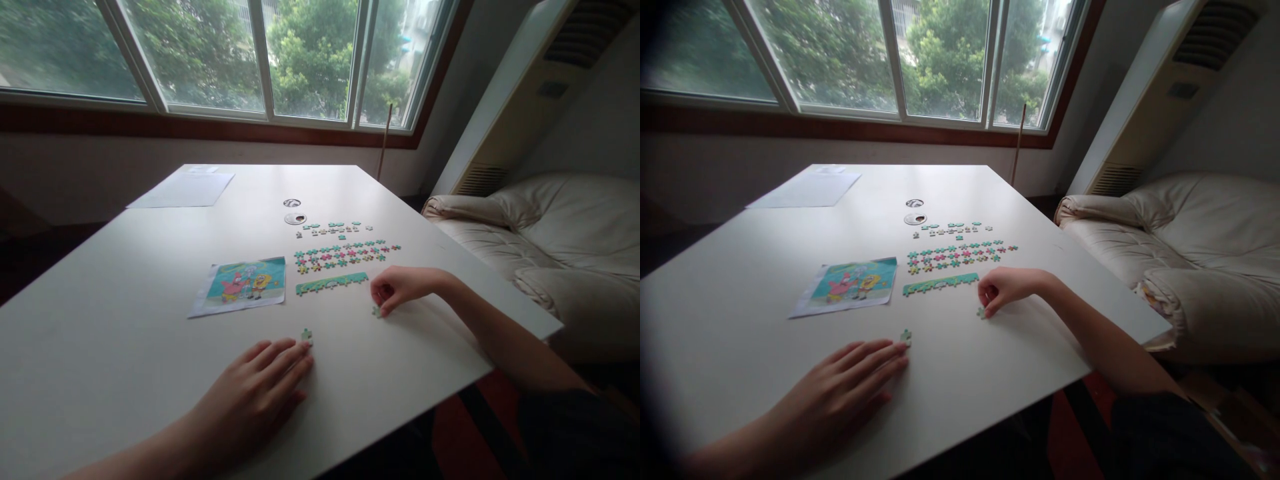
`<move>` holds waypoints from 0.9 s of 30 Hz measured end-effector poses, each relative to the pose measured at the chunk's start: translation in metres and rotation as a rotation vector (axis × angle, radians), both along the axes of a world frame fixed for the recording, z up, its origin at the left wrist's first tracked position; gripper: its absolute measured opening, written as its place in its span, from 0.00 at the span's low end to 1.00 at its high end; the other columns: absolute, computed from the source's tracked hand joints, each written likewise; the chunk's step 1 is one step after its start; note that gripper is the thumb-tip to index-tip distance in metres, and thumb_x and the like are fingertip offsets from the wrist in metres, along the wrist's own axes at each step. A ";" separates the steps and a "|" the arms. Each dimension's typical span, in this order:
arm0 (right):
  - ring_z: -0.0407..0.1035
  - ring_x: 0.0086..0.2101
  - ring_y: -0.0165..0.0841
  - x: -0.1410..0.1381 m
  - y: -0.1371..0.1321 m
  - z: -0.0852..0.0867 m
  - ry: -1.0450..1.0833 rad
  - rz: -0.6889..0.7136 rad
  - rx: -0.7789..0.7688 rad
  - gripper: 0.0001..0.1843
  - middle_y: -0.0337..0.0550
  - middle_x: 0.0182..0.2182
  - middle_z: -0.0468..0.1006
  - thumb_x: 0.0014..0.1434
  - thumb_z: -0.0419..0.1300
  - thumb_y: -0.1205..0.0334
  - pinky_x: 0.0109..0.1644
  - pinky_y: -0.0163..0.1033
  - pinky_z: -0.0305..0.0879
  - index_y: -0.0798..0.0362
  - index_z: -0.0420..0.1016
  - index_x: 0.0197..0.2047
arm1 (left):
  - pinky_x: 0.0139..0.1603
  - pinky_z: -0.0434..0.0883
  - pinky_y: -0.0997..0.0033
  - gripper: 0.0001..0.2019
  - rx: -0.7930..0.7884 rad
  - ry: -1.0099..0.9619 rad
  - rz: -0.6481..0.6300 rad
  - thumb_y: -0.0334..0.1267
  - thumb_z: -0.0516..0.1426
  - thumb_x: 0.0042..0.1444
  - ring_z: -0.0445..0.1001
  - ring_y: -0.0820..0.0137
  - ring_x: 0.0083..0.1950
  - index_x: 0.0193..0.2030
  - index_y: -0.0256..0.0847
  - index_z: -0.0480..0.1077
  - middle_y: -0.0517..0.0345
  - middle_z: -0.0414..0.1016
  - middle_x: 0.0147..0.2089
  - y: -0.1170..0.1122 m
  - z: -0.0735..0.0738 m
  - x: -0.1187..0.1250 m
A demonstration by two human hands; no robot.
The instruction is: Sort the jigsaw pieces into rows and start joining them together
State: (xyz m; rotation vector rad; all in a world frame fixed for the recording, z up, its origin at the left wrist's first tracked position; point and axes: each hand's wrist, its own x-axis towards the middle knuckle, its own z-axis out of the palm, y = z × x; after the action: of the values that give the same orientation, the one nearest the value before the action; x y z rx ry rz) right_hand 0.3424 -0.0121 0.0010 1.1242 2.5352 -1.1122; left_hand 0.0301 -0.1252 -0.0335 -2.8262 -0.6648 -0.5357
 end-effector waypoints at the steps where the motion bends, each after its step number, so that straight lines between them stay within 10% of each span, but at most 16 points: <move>1: 0.60 0.23 0.23 0.000 0.000 0.000 0.000 -0.005 -0.003 0.18 0.36 0.22 0.67 0.44 0.63 0.50 0.26 0.29 0.54 0.58 0.72 0.32 | 0.42 0.70 0.64 0.13 0.002 -0.003 0.001 0.33 0.47 0.59 0.71 0.63 0.46 0.47 0.36 0.68 0.49 0.74 0.47 0.000 0.000 0.000; 27: 0.60 0.24 0.24 -0.003 -0.001 0.001 0.042 -0.022 0.007 0.16 0.35 0.22 0.67 0.46 0.62 0.52 0.26 0.28 0.54 0.57 0.71 0.32 | 0.43 0.70 0.63 0.13 -0.031 0.015 0.014 0.33 0.48 0.58 0.69 0.62 0.48 0.49 0.37 0.67 0.49 0.72 0.49 0.001 -0.002 -0.002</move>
State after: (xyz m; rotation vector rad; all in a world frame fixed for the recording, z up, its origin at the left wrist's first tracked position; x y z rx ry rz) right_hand 0.3393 -0.0130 0.0017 1.1455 2.5666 -1.1444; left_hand 0.0281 -0.1239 -0.0357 -2.8495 -0.6950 -0.5059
